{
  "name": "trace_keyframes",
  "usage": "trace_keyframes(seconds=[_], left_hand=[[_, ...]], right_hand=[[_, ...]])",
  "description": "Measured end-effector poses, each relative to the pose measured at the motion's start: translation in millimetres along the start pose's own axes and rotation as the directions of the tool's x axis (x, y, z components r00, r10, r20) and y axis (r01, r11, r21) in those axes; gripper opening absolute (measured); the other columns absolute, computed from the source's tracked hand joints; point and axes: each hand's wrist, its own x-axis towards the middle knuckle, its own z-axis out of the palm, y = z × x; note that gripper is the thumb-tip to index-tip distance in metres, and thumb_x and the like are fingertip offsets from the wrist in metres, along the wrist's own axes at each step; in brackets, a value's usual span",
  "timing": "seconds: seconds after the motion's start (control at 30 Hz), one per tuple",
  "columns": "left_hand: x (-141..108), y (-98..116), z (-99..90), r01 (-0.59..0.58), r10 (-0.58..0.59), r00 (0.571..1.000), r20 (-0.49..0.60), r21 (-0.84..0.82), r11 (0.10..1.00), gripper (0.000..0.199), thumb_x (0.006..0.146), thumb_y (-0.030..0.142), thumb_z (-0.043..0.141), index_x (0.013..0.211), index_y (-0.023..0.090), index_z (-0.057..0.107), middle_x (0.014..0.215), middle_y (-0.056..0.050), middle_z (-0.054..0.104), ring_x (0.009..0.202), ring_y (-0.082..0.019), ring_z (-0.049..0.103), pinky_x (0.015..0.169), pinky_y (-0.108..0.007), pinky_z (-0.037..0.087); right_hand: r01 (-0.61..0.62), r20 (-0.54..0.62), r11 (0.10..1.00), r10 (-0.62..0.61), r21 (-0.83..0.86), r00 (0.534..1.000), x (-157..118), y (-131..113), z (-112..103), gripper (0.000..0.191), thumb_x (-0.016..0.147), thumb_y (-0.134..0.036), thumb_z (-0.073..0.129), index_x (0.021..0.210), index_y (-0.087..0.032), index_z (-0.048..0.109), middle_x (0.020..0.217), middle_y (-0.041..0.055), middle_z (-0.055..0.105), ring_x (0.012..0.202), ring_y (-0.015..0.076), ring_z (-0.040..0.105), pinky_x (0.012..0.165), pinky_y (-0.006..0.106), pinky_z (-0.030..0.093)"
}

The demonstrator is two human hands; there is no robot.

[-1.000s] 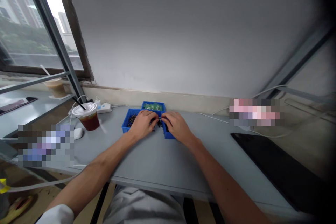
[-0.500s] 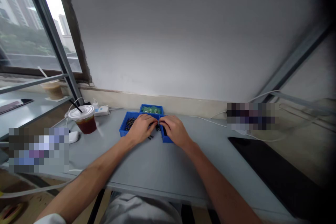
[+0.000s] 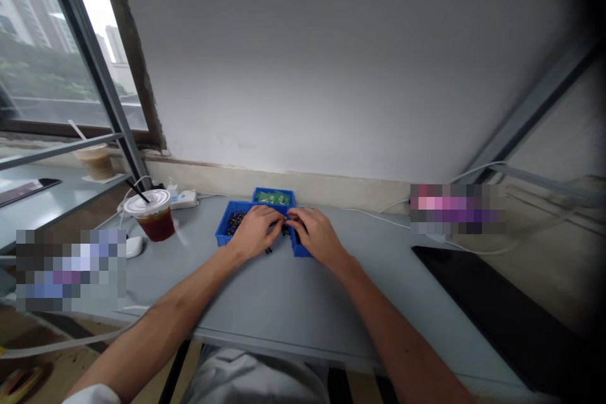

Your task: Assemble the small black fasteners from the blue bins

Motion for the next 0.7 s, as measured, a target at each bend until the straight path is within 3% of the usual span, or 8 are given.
trace_keyframes(seconds=[0.27, 0.47, 0.63, 0.7], left_hand=[[0.3, 0.0, 1.5, -0.013, 0.013, 1.000, 0.001, -0.001, 1.000, 0.020, 0.098, 0.022, 0.050, 0.096, 0.019, 0.069, 0.094, -0.005, 0.072, 0.094, -0.020, 0.064, 0.091, -0.037, 0.046], [0.3, 1.2, 0.0, -0.010, 0.010, 1.000, 0.008, 0.004, 1.000, 0.020, 0.098, 0.021, 0.049, 0.096, 0.019, 0.069, 0.094, -0.005, 0.071, 0.092, -0.019, 0.064, 0.090, -0.035, 0.046], [0.3, 1.6, 0.6, -0.025, 0.025, 1.000, 0.015, 0.012, 1.000, 0.020, 0.098, 0.021, 0.049, 0.094, 0.018, 0.069, 0.093, -0.005, 0.071, 0.092, -0.020, 0.063, 0.089, -0.035, 0.046], [0.4, 1.4, 0.5, -0.026, 0.025, 1.000, 0.015, 0.013, 1.000, 0.019, 0.098, 0.021, 0.050, 0.095, 0.018, 0.069, 0.094, -0.005, 0.071, 0.092, -0.020, 0.063, 0.089, -0.035, 0.046]], right_hand=[[0.017, 0.025, 0.999, -0.016, -0.029, 1.000, 1.4, -1.1, -1.0, 0.023, 0.102, -0.025, 0.044, 0.090, -0.020, 0.063, 0.090, 0.0075, 0.070, 0.087, 0.0226, 0.062, 0.082, 0.037, 0.045], [0.033, 0.053, 0.999, -0.034, 0.016, 0.998, 0.6, -1.0, -0.7, 0.017, 0.103, -0.026, 0.045, 0.102, -0.021, 0.060, 0.097, 0.0075, 0.069, 0.091, 0.0221, 0.062, 0.083, 0.035, 0.045], [0.015, 0.071, 0.999, -0.012, -0.041, 0.997, 0.9, -1.3, -0.8, 0.025, 0.104, -0.027, 0.041, 0.092, -0.019, 0.061, 0.090, 0.0080, 0.069, 0.086, 0.0225, 0.062, 0.080, 0.036, 0.045], [0.008, 0.069, 1.000, -0.008, -0.012, 0.998, 0.2, -1.7, -1.9, 0.018, 0.102, -0.028, 0.045, 0.100, -0.020, 0.061, 0.095, 0.0079, 0.070, 0.089, 0.0224, 0.063, 0.082, 0.036, 0.045]])
